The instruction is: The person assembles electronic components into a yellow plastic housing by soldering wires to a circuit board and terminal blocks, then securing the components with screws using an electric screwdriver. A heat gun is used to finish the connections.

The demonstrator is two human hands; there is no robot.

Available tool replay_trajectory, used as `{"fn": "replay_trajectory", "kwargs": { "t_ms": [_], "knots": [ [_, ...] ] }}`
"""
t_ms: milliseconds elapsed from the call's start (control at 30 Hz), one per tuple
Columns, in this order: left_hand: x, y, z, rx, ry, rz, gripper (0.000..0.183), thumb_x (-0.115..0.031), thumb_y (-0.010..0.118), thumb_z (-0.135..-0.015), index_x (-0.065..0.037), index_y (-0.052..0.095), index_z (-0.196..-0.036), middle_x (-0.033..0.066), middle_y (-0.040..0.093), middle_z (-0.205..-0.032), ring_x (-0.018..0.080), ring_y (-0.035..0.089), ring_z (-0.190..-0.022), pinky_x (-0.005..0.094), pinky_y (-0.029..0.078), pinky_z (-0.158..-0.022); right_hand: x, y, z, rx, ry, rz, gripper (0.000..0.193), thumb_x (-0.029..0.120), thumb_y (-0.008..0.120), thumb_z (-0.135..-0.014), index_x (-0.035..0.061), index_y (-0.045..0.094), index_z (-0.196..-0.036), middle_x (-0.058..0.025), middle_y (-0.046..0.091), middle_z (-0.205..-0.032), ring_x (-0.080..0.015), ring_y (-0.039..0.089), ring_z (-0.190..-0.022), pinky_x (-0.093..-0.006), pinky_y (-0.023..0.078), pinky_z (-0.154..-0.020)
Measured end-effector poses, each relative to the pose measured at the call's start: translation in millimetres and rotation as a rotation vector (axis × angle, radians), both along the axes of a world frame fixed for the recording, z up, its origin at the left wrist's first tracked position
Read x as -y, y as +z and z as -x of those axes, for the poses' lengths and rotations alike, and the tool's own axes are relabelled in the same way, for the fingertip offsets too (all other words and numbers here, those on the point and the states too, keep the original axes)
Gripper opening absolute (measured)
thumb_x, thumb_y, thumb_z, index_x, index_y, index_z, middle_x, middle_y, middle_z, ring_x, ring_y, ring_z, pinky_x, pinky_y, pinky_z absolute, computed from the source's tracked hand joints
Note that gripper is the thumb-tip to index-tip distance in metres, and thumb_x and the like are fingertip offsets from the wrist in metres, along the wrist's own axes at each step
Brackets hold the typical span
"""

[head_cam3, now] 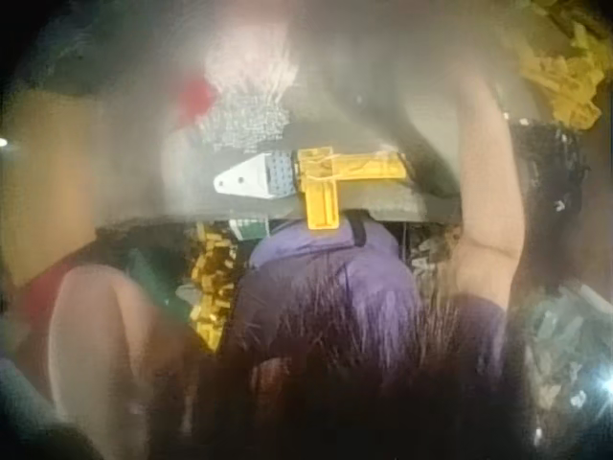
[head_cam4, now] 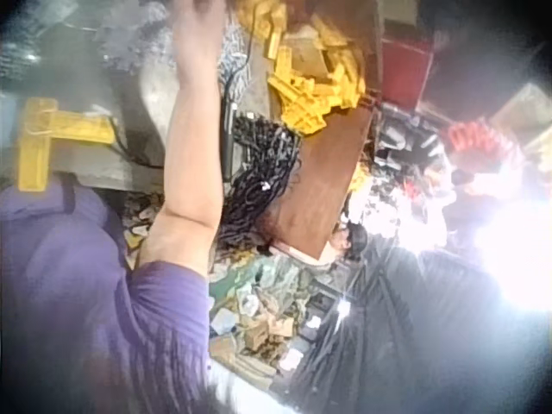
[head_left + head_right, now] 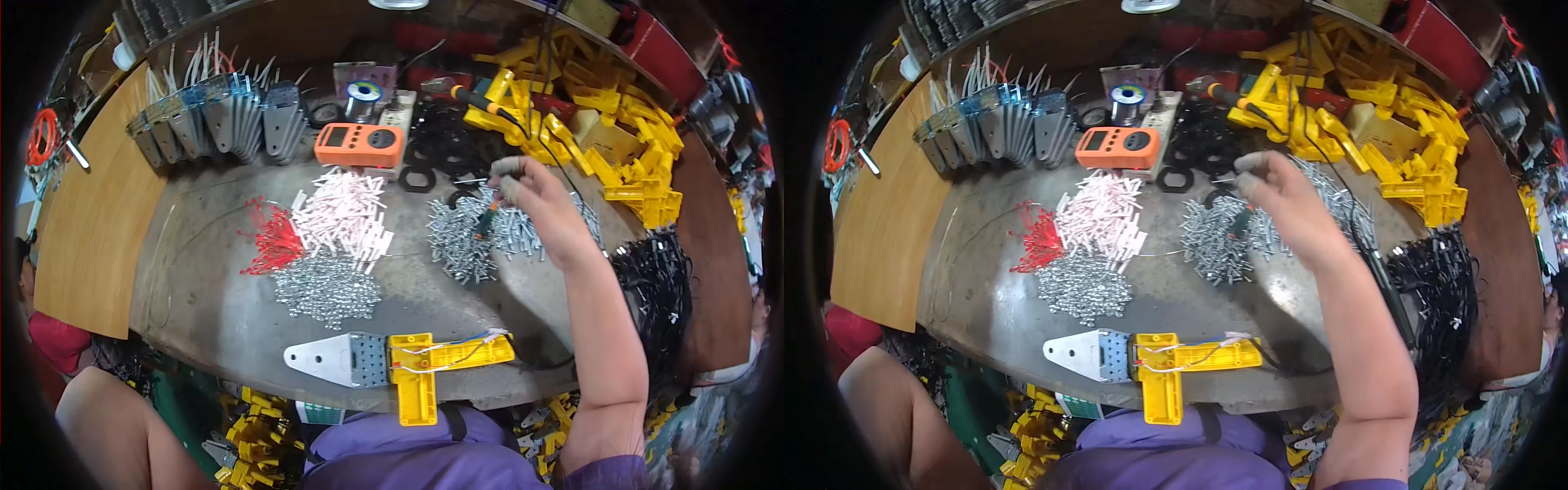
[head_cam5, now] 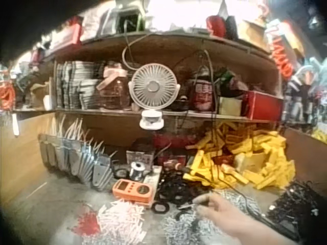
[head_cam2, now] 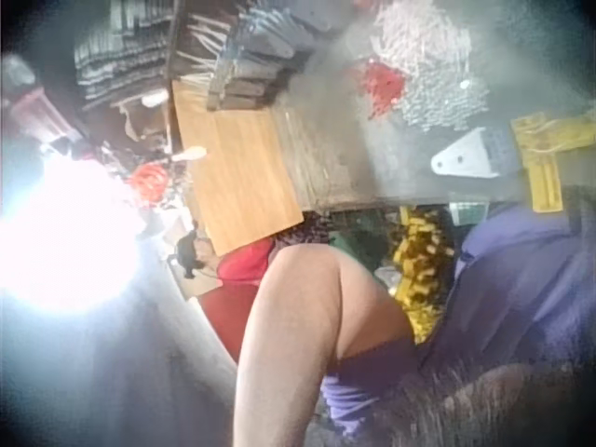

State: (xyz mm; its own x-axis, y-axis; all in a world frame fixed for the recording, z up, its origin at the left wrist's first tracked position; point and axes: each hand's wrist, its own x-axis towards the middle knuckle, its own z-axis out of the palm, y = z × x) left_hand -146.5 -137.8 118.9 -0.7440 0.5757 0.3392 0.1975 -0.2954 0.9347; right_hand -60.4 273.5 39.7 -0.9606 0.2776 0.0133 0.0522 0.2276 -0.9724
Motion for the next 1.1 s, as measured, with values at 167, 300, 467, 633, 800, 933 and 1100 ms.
{"fn": "replay_trajectory", "kwargs": {
  "t_ms": [167,300,467,633,800,933,1100],
  "knots": [
    [-34.4,-1.7,-43.3,0.032,-0.043,-0.018,0.044,-0.022,0.046,-0.093,0.007,0.045,-0.126,0.0128,0.055,-0.122,0.0226,0.057,-0.109,0.0313,0.046,-0.093,28.4,8.5,-78.6,-0.142,0.071,-0.117,0.031,0.012,0.055,-0.09,0.0004,0.049,-0.118,-0.0077,0.058,-0.105,-0.0154,0.056,-0.098,-0.0297,0.043,-0.087],
    [-59.9,-10.0,-75.8,0.043,-0.016,-0.051,0.045,-0.022,0.047,-0.093,0.007,0.045,-0.126,0.0125,0.055,-0.122,0.0226,0.057,-0.109,0.0313,0.046,-0.093,39.1,-3.1,-111.1,-0.158,-0.002,-0.168,0.034,0.005,0.054,-0.088,-0.0009,0.046,-0.121,-0.0113,0.058,-0.107,-0.0178,0.056,-0.101,-0.0319,0.043,-0.091],
    [-173.0,-67.4,-88.2,-0.365,-0.221,0.53,0.039,-0.01,0.061,-0.083,-0.002,0.048,-0.118,0.0142,0.059,-0.105,0.0234,0.059,-0.098,0.0367,0.047,-0.086,60.7,-24.7,-132.0,-0.132,-0.054,-0.071,0.036,-0.002,0.05,-0.088,-0.0031,0.041,-0.123,-0.015,0.054,-0.114,-0.0209,0.054,-0.106,-0.0341,0.04,-0.096],
    [-204.0,-97.8,-87.1,-0.192,-0.348,0.614,0.036,-0.01,0.065,-0.081,-0.001,0.047,-0.111,0.0155,0.063,-0.091,0.0287,0.065,-0.083,0.0369,0.051,-0.073,78.8,-38.6,-126.2,-0.121,-0.042,-0.035,0.036,-0.005,0.044,-0.087,-0.0013,0.032,-0.121,-0.0142,0.046,-0.115,-0.0175,0.047,-0.106,-0.0315,0.04,-0.091],
    [-178.4,-101.5,-88.4,-0.198,-0.28,0.46,0.04,-0.01,0.068,-0.078,-0.002,0.045,-0.11,0.016,0.062,-0.089,0.0314,0.064,-0.084,0.0378,0.05,-0.072,79.0,-33.3,-127.2,-0.035,0.009,-0.116,0.023,-0.004,0.051,-0.084,-0.0007,0.046,-0.106,-0.0117,0.054,-0.096,-0.016,0.054,-0.085,-0.0297,0.044,-0.075],
    [-153.1,-112.0,-94.5,-0.399,-0.178,0.45,0.044,-0.012,0.071,-0.078,-0.003,0.045,-0.113,0.0155,0.061,-0.092,0.0316,0.064,-0.085,0.0385,0.051,-0.072,80.2,-17.6,-124.8,0.031,0.116,-0.394,0.004,-0.001,0.06,-0.08,0.0,0.057,-0.082,-0.0106,0.057,-0.075,-0.02,0.057,-0.064,-0.0306,0.046,-0.059],
    [-138.6,-133.8,-99.0,-0.367,-0.091,0.512,0.045,-0.013,0.073,-0.076,-0.002,0.047,-0.112,0.0158,0.06,-0.096,0.0316,0.064,-0.09,0.0389,0.051,-0.074,85.5,-24.8,-124.7,0.067,0.079,-0.343,0.006,0.001,0.063,-0.08,0.0,0.062,-0.086,-0.0103,0.062,-0.075,-0.0201,0.062,-0.063,-0.0301,0.048,-0.057]
  ]
}}
